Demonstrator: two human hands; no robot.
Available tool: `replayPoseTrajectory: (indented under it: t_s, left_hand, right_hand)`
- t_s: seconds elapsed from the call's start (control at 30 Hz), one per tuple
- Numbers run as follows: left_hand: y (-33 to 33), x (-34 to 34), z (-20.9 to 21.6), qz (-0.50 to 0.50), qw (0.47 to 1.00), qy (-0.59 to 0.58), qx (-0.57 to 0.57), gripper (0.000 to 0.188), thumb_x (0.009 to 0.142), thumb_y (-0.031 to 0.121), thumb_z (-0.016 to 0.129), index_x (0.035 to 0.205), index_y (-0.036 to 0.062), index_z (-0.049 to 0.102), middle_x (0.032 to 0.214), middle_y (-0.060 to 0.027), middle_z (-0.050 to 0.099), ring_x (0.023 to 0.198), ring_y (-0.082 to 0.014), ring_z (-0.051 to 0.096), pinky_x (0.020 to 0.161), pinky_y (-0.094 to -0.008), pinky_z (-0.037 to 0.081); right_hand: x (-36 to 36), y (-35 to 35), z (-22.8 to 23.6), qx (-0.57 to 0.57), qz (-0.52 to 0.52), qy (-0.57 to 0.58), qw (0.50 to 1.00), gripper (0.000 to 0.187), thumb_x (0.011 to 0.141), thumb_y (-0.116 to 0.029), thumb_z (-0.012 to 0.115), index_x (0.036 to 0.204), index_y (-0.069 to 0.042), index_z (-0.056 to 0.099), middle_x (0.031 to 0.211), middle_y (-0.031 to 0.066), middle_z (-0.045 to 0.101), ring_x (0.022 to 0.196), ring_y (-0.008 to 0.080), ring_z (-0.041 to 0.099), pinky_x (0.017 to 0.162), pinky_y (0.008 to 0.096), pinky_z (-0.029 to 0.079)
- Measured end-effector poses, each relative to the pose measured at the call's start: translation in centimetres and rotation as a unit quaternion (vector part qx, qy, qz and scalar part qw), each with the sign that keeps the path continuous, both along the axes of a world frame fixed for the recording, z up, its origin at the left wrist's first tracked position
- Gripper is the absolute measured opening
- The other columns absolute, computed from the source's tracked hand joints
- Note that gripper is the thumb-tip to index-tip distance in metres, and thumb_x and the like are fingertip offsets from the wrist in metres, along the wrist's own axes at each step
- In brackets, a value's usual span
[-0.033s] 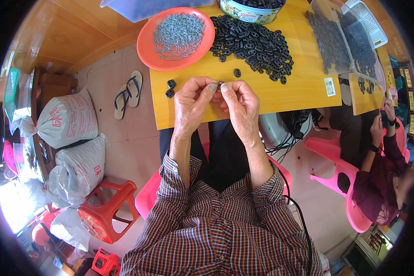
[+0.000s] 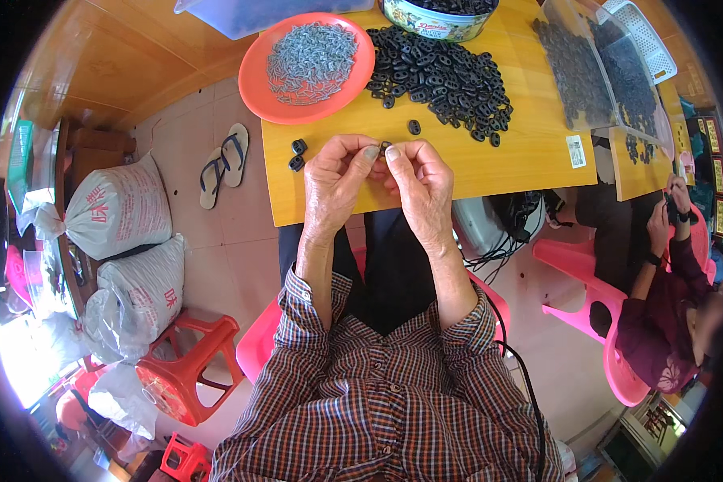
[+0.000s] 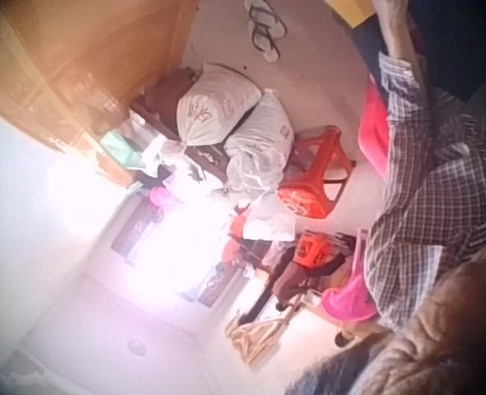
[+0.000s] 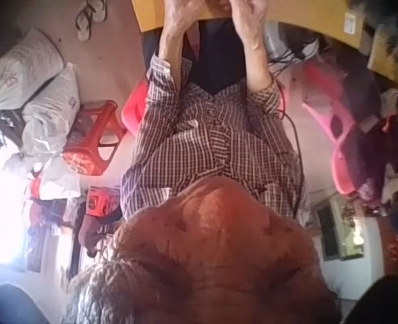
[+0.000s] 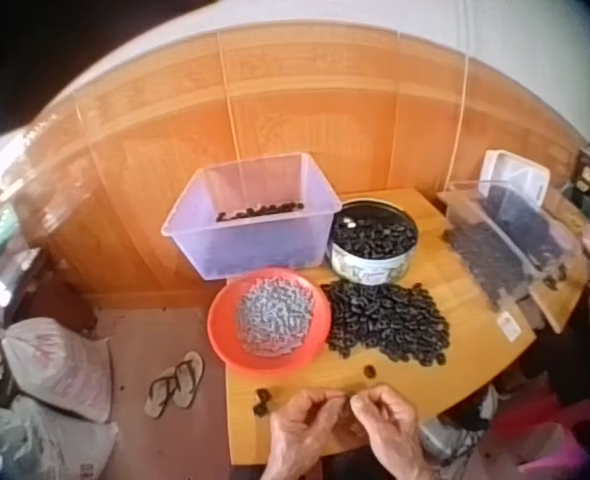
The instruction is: Manually assembling small hardware components by inserting metal pins into black plastic housings.
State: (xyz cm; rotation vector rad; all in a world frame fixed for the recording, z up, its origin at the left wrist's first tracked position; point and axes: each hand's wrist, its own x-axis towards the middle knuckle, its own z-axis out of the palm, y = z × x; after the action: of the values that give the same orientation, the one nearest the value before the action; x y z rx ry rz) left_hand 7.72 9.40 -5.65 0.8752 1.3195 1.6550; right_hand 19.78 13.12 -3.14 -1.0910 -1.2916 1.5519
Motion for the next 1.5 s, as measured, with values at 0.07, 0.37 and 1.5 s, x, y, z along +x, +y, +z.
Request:
replayPoseTrajectory:
  t_s: [0.07, 0.37, 1.5]
  left_hand:
    - [0.0, 0.0, 0.0, 0.001, 1.000, 0.005, 0.000, 0.010, 0.091, 0.003, 0.062, 0.097, -0.0042, 0.062, 0.081, -0.0062, 0.068, 0.073, -0.0116, 0.068, 0.066, -0.0240, 0.054]
    - [0.0, -0.1, -0.2, -0.001, 1.000, 0.000, -0.018, 0.009, 0.089, 0.003, 0.063, 0.095, -0.0043, 0.064, 0.078, -0.0061, 0.069, 0.071, -0.0111, 0.068, 0.066, -0.0237, 0.053]
    - [5.1, 3.3, 0.5, 0.078, 0.876, 0.477, 0.006, 0.015, 0.077, 0.009, 0.069, 0.090, 0.0028, 0.066, 0.089, -0.0130, 0.058, 0.079, -0.0309, 0.061, 0.064, -0.0403, 0.051]
  right_hand:
    - [0.0, 0.0, 0.1, 0.004, 0.004, 0.005, 1.000, 0.021, 0.093, -0.024, 0.063, 0.089, -0.004, 0.061, 0.073, -0.0027, 0.059, 0.060, 0.0030, 0.051, 0.057, 0.0174, 0.041]
    - [0.1, 0.2, -0.5, 0.034, 0.014, -0.019, 0.999, 0.015, 0.094, -0.019, 0.062, 0.089, -0.005, 0.060, 0.072, -0.0026, 0.060, 0.060, 0.0026, 0.051, 0.055, 0.0165, 0.041]
    - [2.7, 1.1, -2.0, 0.065, -0.152, 0.003, 0.986, 0.015, 0.094, -0.019, 0.062, 0.088, -0.005, 0.060, 0.066, -0.0036, 0.054, 0.055, 0.0029, 0.047, 0.050, 0.0184, 0.037]
